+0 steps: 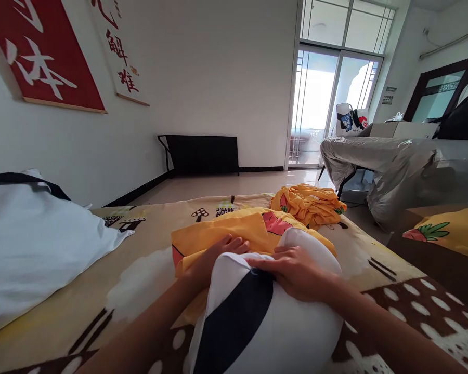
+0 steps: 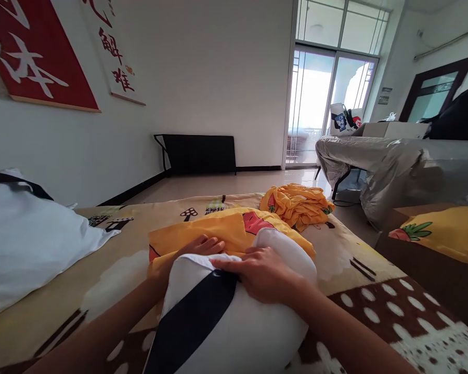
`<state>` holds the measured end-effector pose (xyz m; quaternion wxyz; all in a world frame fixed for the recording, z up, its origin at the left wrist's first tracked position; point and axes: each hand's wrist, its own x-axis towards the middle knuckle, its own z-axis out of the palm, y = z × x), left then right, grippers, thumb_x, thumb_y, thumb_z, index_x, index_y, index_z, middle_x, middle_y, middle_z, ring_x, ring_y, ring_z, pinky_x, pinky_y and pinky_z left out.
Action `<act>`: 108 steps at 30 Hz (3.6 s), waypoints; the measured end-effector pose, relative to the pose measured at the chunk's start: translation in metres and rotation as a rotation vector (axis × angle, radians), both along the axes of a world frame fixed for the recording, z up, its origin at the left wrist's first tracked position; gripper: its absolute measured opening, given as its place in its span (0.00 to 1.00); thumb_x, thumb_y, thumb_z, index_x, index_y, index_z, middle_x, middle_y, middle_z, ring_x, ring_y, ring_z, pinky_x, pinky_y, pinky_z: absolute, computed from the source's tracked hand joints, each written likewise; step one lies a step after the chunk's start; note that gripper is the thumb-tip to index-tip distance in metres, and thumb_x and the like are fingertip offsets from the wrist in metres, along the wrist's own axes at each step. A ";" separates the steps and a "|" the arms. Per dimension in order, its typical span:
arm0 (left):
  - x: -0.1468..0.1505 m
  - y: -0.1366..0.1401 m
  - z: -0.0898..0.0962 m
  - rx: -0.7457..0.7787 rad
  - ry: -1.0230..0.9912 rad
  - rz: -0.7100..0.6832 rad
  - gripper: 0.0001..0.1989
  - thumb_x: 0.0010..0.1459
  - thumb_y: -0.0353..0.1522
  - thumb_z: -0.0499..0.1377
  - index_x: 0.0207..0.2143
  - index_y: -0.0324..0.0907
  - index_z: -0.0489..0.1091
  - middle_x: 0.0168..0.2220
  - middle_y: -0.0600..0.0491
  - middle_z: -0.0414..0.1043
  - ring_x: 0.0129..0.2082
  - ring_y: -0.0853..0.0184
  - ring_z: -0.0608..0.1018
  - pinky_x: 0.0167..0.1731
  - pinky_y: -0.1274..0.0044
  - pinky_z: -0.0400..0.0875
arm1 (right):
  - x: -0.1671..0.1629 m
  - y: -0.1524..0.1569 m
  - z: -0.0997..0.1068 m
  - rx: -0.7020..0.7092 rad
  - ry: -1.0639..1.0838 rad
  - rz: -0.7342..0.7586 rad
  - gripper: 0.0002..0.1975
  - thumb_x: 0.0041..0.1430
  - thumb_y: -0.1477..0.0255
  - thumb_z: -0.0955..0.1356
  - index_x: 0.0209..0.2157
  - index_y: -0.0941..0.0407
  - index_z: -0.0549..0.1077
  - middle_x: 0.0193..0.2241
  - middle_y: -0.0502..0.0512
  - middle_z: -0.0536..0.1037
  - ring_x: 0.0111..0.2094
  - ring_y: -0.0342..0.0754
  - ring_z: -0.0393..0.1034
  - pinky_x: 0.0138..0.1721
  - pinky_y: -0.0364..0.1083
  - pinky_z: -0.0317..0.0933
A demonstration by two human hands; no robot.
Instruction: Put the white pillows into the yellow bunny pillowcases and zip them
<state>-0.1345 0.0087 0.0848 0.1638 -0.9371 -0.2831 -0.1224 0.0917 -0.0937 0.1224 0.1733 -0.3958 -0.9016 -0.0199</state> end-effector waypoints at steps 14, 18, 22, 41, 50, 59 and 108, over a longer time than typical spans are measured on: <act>0.014 -0.049 0.000 0.277 0.089 0.242 0.15 0.58 0.25 0.48 0.42 0.44 0.70 0.51 0.44 0.69 0.52 0.55 0.68 0.50 0.58 0.55 | -0.013 -0.048 -0.002 -0.029 -0.195 -0.133 0.27 0.58 0.75 0.60 0.58 0.41 0.60 0.27 0.51 0.76 0.28 0.46 0.67 0.28 0.44 0.47; 0.011 -0.067 0.028 0.083 -0.115 0.328 0.13 0.53 0.25 0.52 0.36 0.46 0.73 0.46 0.47 0.71 0.48 0.55 0.69 0.46 0.57 0.54 | -0.021 -0.060 -0.009 -0.020 -0.263 -0.192 0.26 0.56 0.74 0.61 0.57 0.43 0.62 0.26 0.54 0.77 0.29 0.50 0.70 0.26 0.44 0.50; 0.011 -0.087 0.046 -0.002 -0.231 0.371 0.16 0.47 0.23 0.52 0.33 0.48 0.75 0.41 0.49 0.71 0.45 0.56 0.68 0.41 0.60 0.54 | -0.028 -0.061 -0.012 -0.038 -0.284 -0.207 0.22 0.57 0.73 0.61 0.54 0.49 0.67 0.28 0.57 0.79 0.30 0.53 0.73 0.27 0.44 0.56; 0.067 -0.109 0.031 0.190 -0.344 0.328 0.18 0.53 0.21 0.49 0.41 0.44 0.72 0.39 0.49 0.72 0.40 0.58 0.68 0.38 0.66 0.57 | 0.023 -0.028 -0.023 0.327 0.029 -0.468 0.12 0.60 0.72 0.61 0.39 0.53 0.75 0.30 0.53 0.78 0.37 0.50 0.68 0.34 0.45 0.55; 0.065 -0.095 0.021 0.139 -0.500 0.281 0.18 0.54 0.21 0.51 0.42 0.42 0.73 0.42 0.52 0.76 0.40 0.61 0.72 0.41 0.68 0.60 | 0.011 -0.097 -0.003 0.641 -0.063 -0.353 0.29 0.59 0.57 0.63 0.58 0.56 0.62 0.57 0.65 0.65 0.55 0.58 0.58 0.54 0.55 0.45; 0.061 -0.084 0.021 0.302 -0.486 0.275 0.09 0.55 0.25 0.56 0.35 0.43 0.74 0.34 0.54 0.78 0.35 0.61 0.74 0.39 0.65 0.56 | -0.030 -0.071 -0.034 0.422 -0.290 -0.209 0.36 0.56 0.52 0.63 0.51 0.71 0.67 0.49 0.78 0.70 0.52 0.65 0.61 0.52 0.60 0.50; 0.049 -0.103 -0.033 0.405 -0.936 0.215 0.06 0.56 0.24 0.51 0.30 0.40 0.66 0.25 0.53 0.69 0.27 0.69 0.73 0.29 0.79 0.68 | -0.048 -0.042 -0.053 0.567 -0.158 -0.423 0.22 0.60 0.74 0.59 0.54 0.69 0.63 0.53 0.79 0.66 0.54 0.65 0.59 0.50 0.66 0.51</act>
